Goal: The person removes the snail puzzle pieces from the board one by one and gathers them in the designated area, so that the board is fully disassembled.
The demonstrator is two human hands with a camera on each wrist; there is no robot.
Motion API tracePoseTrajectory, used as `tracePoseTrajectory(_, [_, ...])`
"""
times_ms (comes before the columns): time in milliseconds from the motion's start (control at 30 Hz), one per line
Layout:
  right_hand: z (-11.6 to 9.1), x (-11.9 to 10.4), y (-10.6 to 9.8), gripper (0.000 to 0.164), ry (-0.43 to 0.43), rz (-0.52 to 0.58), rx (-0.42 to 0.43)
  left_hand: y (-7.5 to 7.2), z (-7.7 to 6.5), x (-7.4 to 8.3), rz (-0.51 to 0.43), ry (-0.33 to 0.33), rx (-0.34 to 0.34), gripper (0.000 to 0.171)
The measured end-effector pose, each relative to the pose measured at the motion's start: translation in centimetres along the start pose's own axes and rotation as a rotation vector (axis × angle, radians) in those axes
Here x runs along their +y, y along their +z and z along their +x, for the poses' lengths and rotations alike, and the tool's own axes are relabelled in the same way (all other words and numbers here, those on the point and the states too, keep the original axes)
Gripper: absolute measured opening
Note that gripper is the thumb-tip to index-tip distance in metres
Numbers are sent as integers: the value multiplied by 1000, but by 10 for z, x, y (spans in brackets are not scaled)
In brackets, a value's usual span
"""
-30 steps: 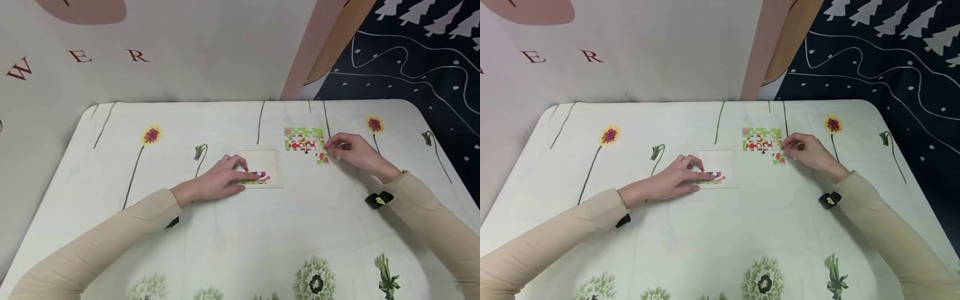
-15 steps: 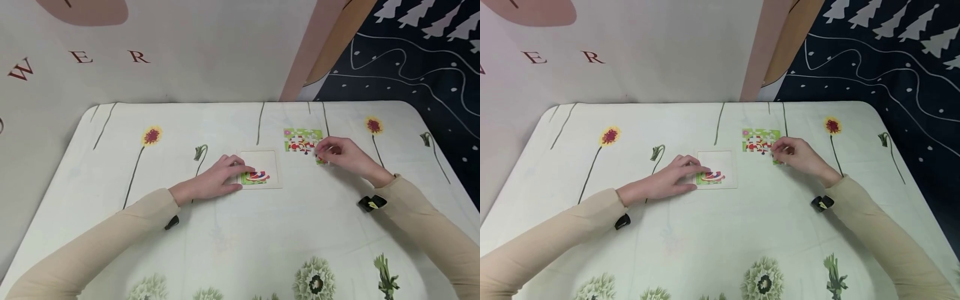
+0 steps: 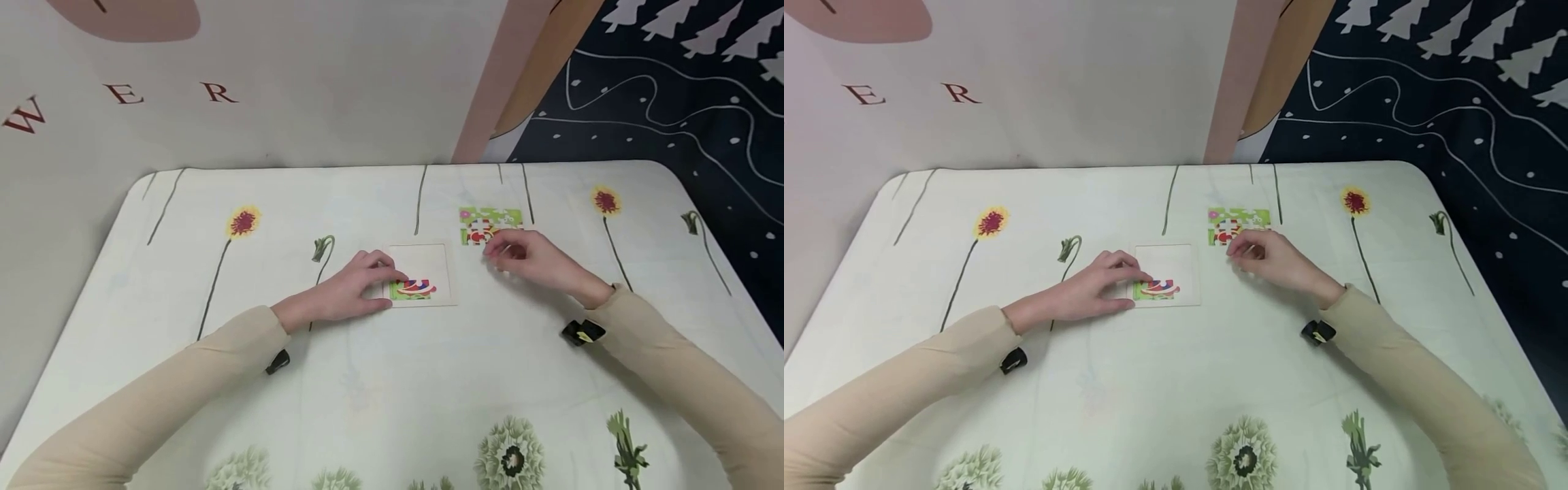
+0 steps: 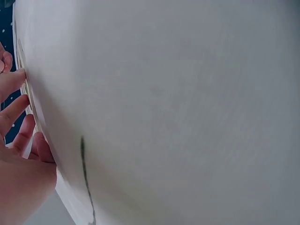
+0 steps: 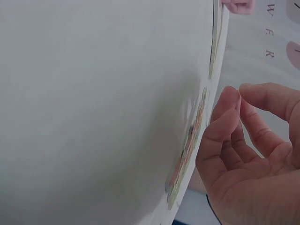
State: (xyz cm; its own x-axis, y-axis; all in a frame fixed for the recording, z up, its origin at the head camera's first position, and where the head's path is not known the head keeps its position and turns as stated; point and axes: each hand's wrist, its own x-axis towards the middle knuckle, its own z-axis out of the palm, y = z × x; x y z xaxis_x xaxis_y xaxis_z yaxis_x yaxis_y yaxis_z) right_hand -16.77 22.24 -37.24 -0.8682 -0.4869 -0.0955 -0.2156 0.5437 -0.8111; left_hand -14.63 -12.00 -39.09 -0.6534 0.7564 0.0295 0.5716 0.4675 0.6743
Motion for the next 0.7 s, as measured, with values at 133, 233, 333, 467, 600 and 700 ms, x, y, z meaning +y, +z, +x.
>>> tracePoseTrajectory(133, [7, -5, 6, 16, -13, 0, -34, 0, 0, -1, 3, 12, 7, 41])
tracePoseTrajectory(233, [11, -9, 12, 17, -24, 17, -58, 2, 1, -3, 5, 19, 13, 40])
tracePoseTrajectory(333, [16, -12, 19, 18, -40, 32, -84, 4, 1, -4, 13, 27, 15, 40])
tracePoseTrajectory(467, [21, -17, 29, 17, -54, 33, -124, 4, 1, -5, 34, 33, 4, 41])
tracePoseTrajectory(600, [27, -23, 38, 16, -73, 9, -166, 2, 0, -4, 41, 27, -10, 42])
tracePoseTrajectory(700, [30, -27, 43, 18, -82, -8, -203, 0, -1, -3, 30, 16, -15, 42])
